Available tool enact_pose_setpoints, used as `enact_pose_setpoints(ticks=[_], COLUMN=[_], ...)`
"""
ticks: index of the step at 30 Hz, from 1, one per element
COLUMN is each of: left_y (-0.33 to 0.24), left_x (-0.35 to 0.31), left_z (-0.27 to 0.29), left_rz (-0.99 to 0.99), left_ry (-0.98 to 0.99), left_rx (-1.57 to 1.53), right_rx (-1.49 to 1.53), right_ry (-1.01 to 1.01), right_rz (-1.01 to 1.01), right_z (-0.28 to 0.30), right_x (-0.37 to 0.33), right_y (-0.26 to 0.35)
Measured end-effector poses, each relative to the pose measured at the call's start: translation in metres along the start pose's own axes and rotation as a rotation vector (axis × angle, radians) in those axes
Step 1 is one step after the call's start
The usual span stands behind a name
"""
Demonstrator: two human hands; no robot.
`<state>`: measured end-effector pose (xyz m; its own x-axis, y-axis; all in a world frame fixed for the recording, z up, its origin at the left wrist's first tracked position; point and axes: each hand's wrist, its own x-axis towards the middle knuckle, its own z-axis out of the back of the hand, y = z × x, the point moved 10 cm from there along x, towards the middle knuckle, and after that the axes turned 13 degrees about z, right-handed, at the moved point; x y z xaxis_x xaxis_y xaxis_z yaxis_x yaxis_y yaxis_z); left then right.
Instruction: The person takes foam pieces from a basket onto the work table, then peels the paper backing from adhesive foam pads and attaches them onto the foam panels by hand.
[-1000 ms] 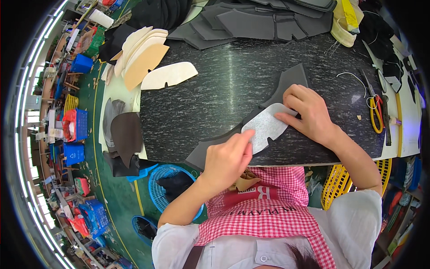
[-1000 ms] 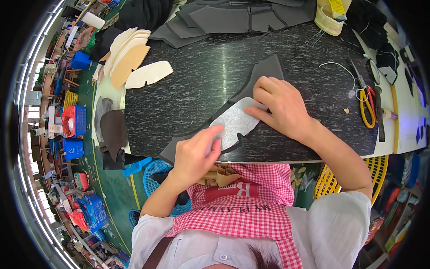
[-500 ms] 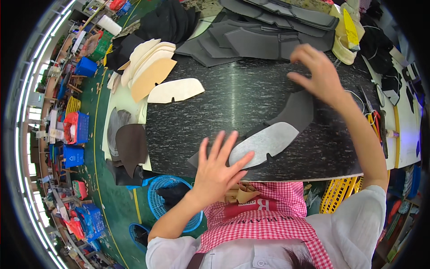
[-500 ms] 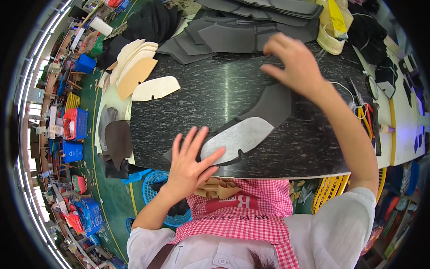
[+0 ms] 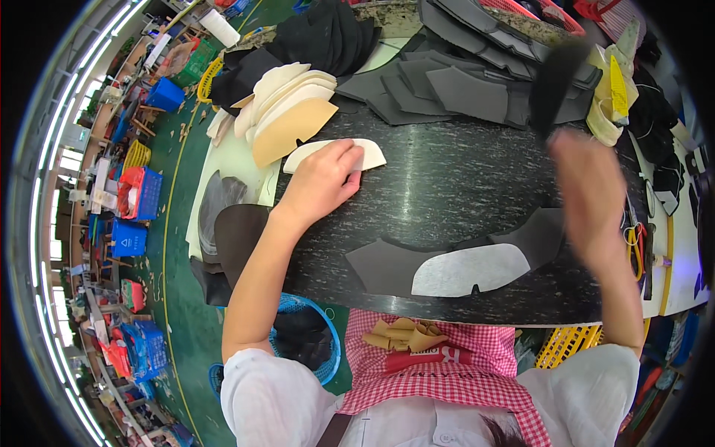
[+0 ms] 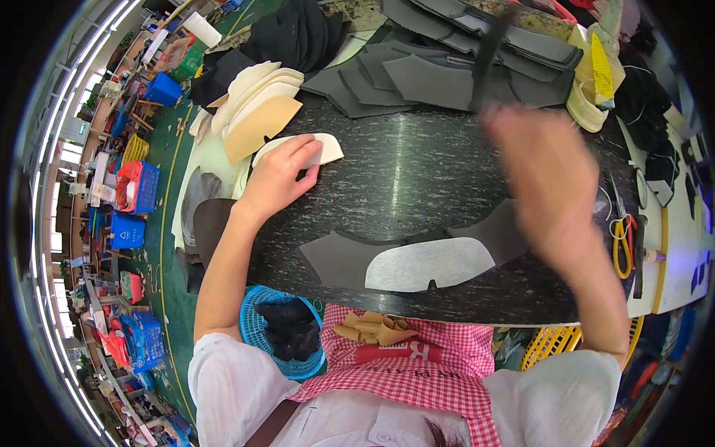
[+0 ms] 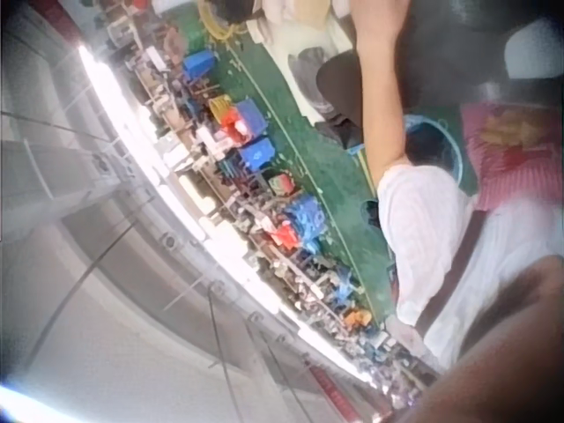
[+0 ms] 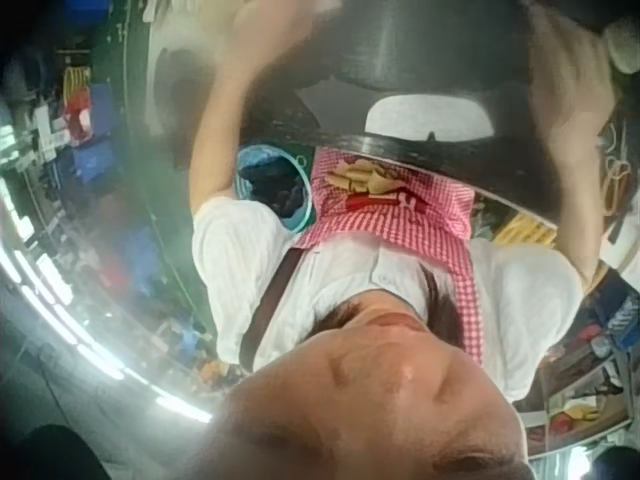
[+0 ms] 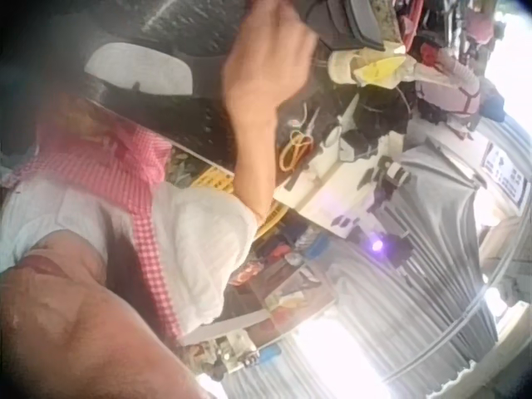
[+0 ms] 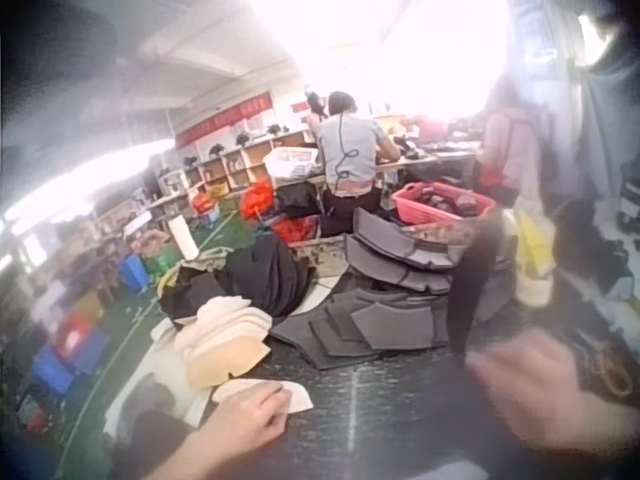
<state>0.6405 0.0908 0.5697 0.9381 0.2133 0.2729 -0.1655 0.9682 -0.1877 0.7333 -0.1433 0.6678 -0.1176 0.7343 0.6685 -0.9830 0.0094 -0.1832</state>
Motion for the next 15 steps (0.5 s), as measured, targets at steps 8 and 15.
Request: enact_pose_setpoints(ticks=[8,15], left_y=[-0.035,0.011], left_x=[-0.011,-0.004], left_z=[0.049,0.004], left_rz=[-0.219,0.152], left_ry=[-0.537,-0.068], left_rx=[-0.037,-0.372], right_rx=[0.748,0.92], right_ry=[0.348,0.438], right_rz=[-0.175,0.032], right_z=[-0.049,-0.029], right_x=[-0.055,-0.035], right_y=[0.093,0.145])
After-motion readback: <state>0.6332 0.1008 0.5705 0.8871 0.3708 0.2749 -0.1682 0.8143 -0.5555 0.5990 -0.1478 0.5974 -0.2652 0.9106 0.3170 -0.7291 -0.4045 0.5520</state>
